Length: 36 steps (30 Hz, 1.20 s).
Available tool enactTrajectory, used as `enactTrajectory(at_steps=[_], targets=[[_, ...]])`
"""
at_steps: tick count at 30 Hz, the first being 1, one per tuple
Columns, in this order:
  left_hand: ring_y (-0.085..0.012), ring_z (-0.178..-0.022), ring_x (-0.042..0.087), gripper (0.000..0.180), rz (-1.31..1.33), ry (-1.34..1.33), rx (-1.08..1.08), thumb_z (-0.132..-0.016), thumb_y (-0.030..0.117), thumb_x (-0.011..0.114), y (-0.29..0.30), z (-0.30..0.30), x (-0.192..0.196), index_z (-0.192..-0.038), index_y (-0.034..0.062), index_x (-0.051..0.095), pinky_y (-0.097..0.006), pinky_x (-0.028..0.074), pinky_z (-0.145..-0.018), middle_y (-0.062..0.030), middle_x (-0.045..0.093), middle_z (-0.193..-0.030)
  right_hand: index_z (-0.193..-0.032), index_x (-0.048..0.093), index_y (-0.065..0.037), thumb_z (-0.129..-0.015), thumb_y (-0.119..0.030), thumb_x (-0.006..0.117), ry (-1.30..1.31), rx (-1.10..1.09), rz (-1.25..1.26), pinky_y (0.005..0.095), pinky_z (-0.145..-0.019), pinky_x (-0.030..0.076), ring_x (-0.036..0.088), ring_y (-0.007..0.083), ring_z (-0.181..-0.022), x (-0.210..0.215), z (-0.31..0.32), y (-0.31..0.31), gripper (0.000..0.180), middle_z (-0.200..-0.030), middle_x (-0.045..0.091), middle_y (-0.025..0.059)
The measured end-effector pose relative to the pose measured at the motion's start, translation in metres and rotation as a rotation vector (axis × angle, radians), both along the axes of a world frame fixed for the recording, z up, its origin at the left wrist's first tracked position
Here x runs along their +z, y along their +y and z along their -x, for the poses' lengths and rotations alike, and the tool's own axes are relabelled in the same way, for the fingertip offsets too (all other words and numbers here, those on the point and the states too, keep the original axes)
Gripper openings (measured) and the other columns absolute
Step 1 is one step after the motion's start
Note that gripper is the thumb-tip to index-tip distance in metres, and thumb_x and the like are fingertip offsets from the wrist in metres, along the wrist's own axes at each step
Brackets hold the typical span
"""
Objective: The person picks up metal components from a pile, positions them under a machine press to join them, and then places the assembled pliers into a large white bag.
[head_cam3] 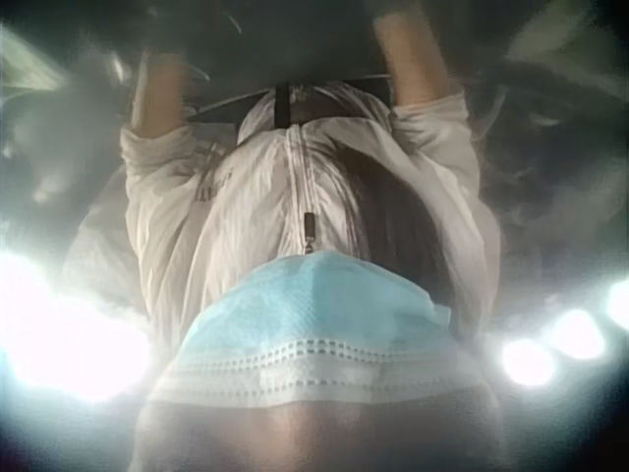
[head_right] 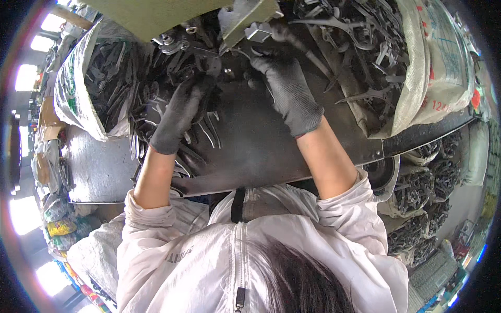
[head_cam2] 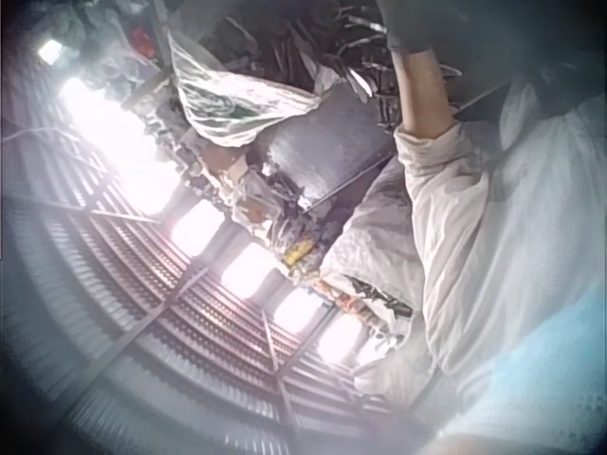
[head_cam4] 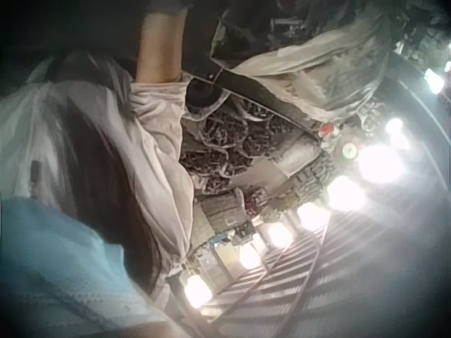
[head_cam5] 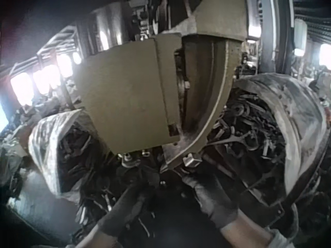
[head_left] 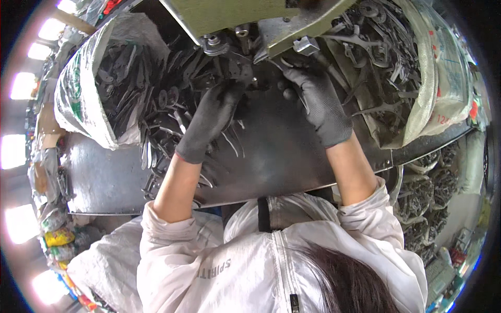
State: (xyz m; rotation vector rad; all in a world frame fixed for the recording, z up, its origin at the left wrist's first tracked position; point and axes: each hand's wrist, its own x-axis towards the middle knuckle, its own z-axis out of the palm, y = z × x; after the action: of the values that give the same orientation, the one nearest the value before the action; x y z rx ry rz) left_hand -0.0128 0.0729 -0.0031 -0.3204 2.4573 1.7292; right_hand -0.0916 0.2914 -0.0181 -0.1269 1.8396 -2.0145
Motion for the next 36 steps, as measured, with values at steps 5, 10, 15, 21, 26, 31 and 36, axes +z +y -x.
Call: enactTrajectory(at_steps=[5,10,15,21,26,31,36], targets=[[-0.0271,-0.109,0.068,0.039,0.034,0.233,-0.037,-0.106,0.024,0.053,-0.018,0.015,-0.029,-0.129,-0.0060,0.063,-0.038,0.050,-0.097,-0.0221,0.073,-0.117,-0.125,0.067,0.000,-0.099,-0.009,0.061,0.239,0.169,-0.017,0.0265,-0.073,0.051,0.064,0.0102,-0.088,-0.021,0.001,-0.026,0.028,-0.107,0.072,0.0052],[-0.0264,-0.120,0.062,0.033,0.110,0.146,-0.214,-0.105,0.011,0.051,-0.039,0.027,-0.058,-0.134,-0.0023,0.060,-0.035,0.048,-0.104,-0.0190,0.066,-0.132,-0.124,0.066,0.001,-0.102,-0.011,0.062,0.563,0.191,-0.127,0.0282,-0.077,0.053,0.065,0.0129,-0.085,-0.062,0.013,-0.036,0.026,-0.105,0.068,0.0052],[-0.0374,-0.085,0.073,0.030,0.701,0.424,-0.228,-0.101,0.023,0.057,-0.053,0.022,-0.051,-0.113,-0.0021,0.067,-0.045,0.057,-0.075,-0.0237,0.071,-0.091,-0.127,0.063,0.003,-0.097,-0.008,0.063,0.374,0.226,-0.153,0.0282,-0.067,0.053,0.064,0.0122,-0.076,-0.061,0.006,-0.033,0.031,-0.101,0.068,0.0084],[-0.0421,-0.106,0.069,0.029,1.108,0.091,0.260,-0.093,0.022,0.063,-0.183,0.002,-0.001,-0.118,0.0102,0.073,-0.049,0.055,-0.090,-0.0221,0.071,-0.119,-0.125,0.062,0.006,-0.098,-0.006,0.061,-0.071,0.130,0.054,0.0298,-0.064,0.055,0.065,0.0138,-0.074,-0.035,-0.002,-0.037,0.030,-0.100,0.066,0.0089],[-0.0344,-0.104,0.071,0.030,1.056,0.052,0.098,-0.092,0.019,0.064,-0.281,-0.029,-0.049,-0.119,0.0075,0.072,-0.043,0.054,-0.092,-0.0197,0.073,-0.114,-0.124,0.064,0.005,-0.098,-0.009,0.065,-0.043,0.114,0.108,0.0281,-0.064,0.053,0.065,0.0112,-0.076,-0.031,-0.009,-0.046,0.030,-0.102,0.068,0.0079],[-0.0181,-0.098,0.065,0.039,0.425,0.198,0.324,-0.096,0.023,0.063,-0.242,-0.032,-0.018,-0.128,-0.0002,0.066,-0.032,0.051,-0.087,-0.0121,0.072,-0.111,-0.131,0.063,0.003,-0.098,-0.014,0.067,0.001,0.178,-0.159,0.0293,-0.073,0.054,0.066,0.0117,-0.087,0.000,-0.012,-0.028,0.038,-0.106,0.071,0.0069],[-0.0166,-0.098,0.066,0.042,-0.260,0.226,0.321,-0.100,0.025,0.070,-0.183,-0.036,0.028,-0.136,0.0039,0.061,-0.033,0.056,-0.086,-0.0103,0.071,-0.124,-0.134,0.061,0.001,-0.099,-0.018,0.065,0.078,0.203,-0.086,0.0280,-0.072,0.054,0.066,0.0104,-0.083,-0.013,-0.009,-0.022,0.039,-0.101,0.069,0.0048]])
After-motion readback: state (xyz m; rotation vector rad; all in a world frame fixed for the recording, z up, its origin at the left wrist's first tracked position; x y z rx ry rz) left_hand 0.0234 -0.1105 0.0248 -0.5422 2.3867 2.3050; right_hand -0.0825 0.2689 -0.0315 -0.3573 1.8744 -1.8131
